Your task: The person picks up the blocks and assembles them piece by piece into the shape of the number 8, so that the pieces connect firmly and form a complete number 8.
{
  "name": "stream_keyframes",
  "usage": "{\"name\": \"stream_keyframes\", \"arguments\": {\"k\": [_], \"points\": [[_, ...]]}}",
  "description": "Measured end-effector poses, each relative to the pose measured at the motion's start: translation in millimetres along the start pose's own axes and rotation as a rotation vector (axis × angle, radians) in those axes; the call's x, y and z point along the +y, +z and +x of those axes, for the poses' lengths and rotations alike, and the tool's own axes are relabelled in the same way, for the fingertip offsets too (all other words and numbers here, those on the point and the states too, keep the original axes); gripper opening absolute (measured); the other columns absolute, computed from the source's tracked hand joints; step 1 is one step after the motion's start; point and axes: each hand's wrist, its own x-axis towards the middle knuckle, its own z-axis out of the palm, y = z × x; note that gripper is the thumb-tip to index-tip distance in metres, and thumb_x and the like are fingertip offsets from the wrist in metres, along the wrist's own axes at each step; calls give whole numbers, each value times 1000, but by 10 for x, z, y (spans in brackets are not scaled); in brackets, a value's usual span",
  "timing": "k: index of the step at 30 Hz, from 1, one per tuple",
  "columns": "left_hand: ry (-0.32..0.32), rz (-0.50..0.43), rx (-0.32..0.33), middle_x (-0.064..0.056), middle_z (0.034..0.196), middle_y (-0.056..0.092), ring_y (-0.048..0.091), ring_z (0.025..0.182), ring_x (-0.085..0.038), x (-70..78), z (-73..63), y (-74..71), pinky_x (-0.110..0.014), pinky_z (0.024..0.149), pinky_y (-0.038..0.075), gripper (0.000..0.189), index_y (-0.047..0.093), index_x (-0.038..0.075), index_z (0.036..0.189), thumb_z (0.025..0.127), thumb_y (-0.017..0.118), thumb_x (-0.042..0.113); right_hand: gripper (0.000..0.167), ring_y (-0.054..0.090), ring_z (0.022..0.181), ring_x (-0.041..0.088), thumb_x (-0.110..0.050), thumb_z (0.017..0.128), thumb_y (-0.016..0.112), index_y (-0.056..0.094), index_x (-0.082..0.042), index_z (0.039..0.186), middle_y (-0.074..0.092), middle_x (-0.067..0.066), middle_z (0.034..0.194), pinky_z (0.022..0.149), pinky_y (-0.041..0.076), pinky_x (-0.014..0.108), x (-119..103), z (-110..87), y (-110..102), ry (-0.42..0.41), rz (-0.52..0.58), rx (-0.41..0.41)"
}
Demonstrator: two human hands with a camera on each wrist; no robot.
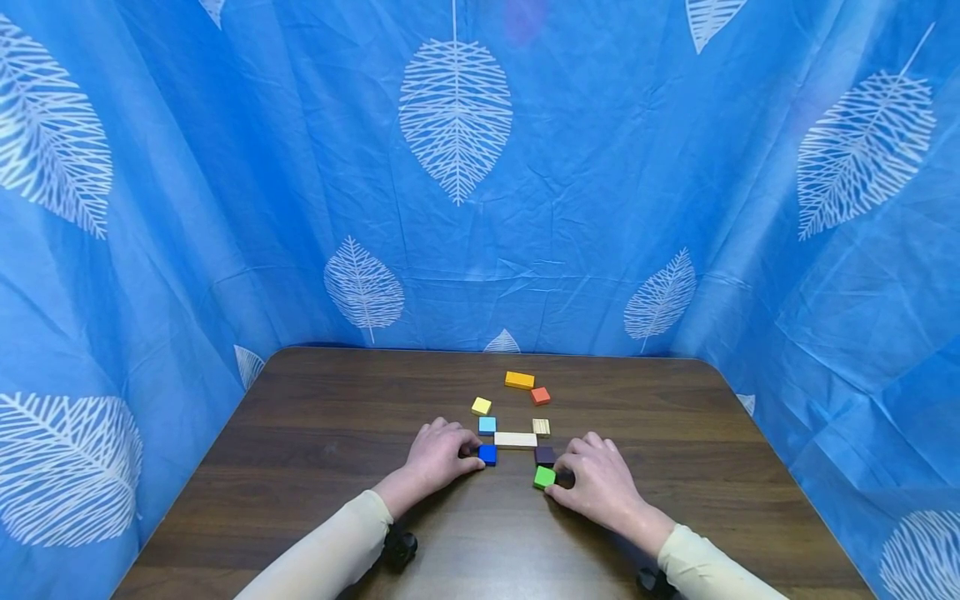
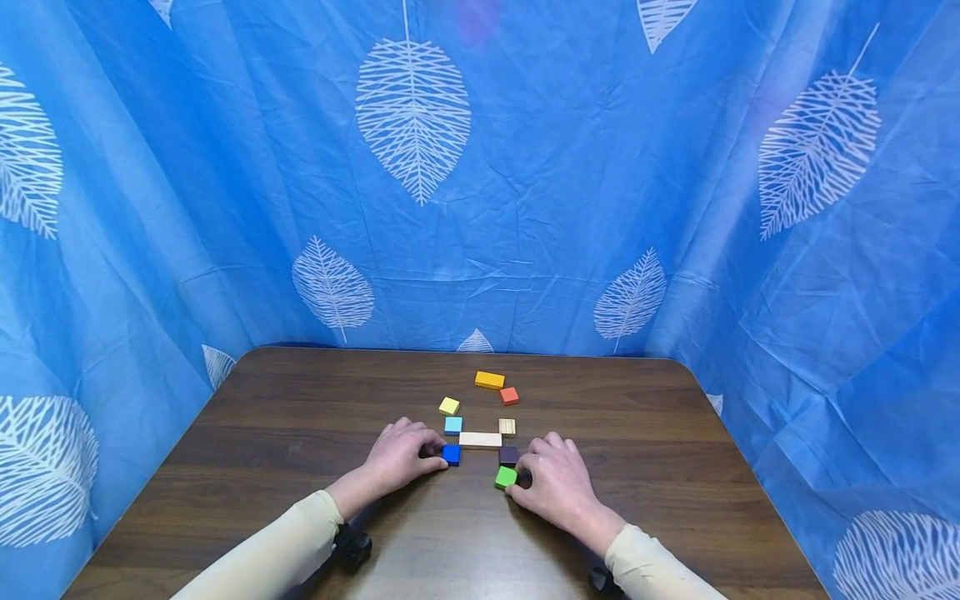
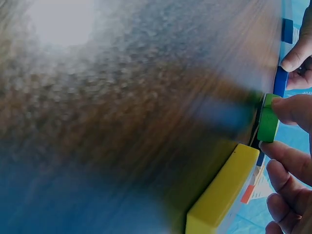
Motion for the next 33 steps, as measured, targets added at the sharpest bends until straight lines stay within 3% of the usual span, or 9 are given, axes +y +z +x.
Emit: {"name": "stream_keyframes", "arguments": {"k": [22, 33], "points": [[-18, 0, -11, 12, 84, 61, 45, 83, -13, 0, -5, -5, -33, 75, 38, 32, 79, 21, 109, 88, 80, 45, 30, 49, 86, 15, -50, 72, 88, 78, -24, 83, 58, -12, 82, 75, 39, 37, 14, 6, 27, 31, -1, -29], [-15, 2, -4, 12, 83, 60, 45, 82, -13, 1, -22, 2, -32, 74, 37, 34, 78, 21, 110, 87, 80, 46, 32, 49, 85, 16, -49, 69, 89, 76, -23, 82, 60, -11, 83, 73, 38, 37, 15, -32, 65, 13, -5, 19]]}}
